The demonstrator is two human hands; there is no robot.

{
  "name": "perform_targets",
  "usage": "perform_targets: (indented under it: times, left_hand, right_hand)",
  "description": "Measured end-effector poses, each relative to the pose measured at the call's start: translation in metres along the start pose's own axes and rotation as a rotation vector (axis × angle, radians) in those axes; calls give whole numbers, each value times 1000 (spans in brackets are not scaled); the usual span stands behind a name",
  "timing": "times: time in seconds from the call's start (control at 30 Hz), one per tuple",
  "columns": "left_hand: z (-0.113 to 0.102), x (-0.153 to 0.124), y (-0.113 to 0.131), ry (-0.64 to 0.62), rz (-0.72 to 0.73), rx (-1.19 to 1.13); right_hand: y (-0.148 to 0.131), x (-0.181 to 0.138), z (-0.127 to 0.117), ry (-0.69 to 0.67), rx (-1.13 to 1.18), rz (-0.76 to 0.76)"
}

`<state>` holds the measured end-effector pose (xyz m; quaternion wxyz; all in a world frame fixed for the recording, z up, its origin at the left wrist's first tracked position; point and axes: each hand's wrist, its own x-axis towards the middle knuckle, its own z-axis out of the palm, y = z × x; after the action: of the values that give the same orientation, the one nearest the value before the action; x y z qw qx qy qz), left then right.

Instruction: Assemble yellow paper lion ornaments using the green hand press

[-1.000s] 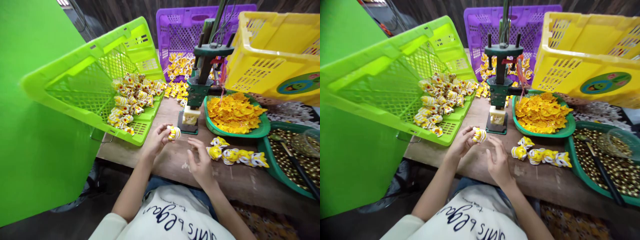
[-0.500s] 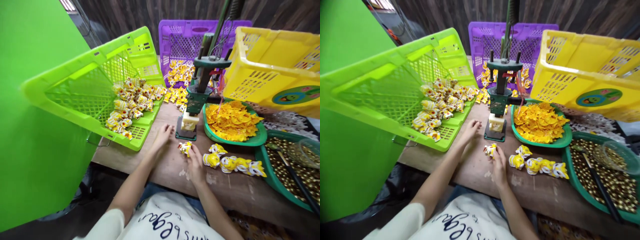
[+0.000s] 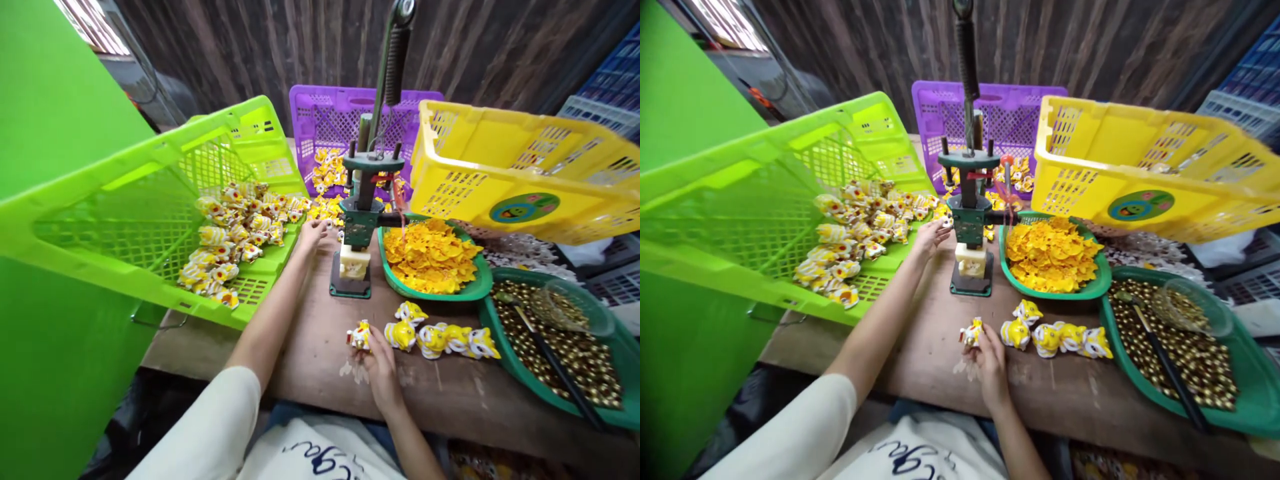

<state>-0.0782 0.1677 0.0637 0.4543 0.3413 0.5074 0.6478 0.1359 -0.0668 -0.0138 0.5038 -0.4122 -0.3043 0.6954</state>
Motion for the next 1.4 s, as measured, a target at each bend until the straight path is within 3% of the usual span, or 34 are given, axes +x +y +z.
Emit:
perform_targets:
  times: [0.13,0.27,0.37,0.47,0.53,0.6,0.77,0.9,1.07,1.2,1.4]
  left_hand:
    - [-35,-55,-2,5,-207,-156]
    - [-50,-137,-11,-42,-378,-289]
    - [-45,-190,-19,-106,-396,-246]
    - [-39,-220,-26,-27,-238,-105]
    - [-35,-228,-30,37,-132,-25]
    - [-32,-233,-32,32,-117,-59]
    - [-19,-239,-26,-99,-243,-271]
    - [-17,-233,-18,-46,-356,-301]
    - [-23,-226,-18,-25,-469,-384]
    - [-20,-234,-21,-63,-447,-353]
    - [-15,-242,-18,-146,-397,-262]
  right_hand:
    - [-13,4,14,-50,81,45]
    - [-27,4,44,-60,109,-78]
    - [-27,2,60,47,114,-168]
    - [-21,-4,64,152,136,-170]
    - [-20,-9,62,156,77,-170]
    - [-20,-14,60,126,-57,-192]
    - [-25,-24,57,-14,-242,-198]
    - [-31,-28,55,-34,-248,-217]
    - [-44,-31,53,-31,-548,-410]
    - [-45,-32,56,-27,-810,-614]
    - [-38,-31,54,-35,-941,-680]
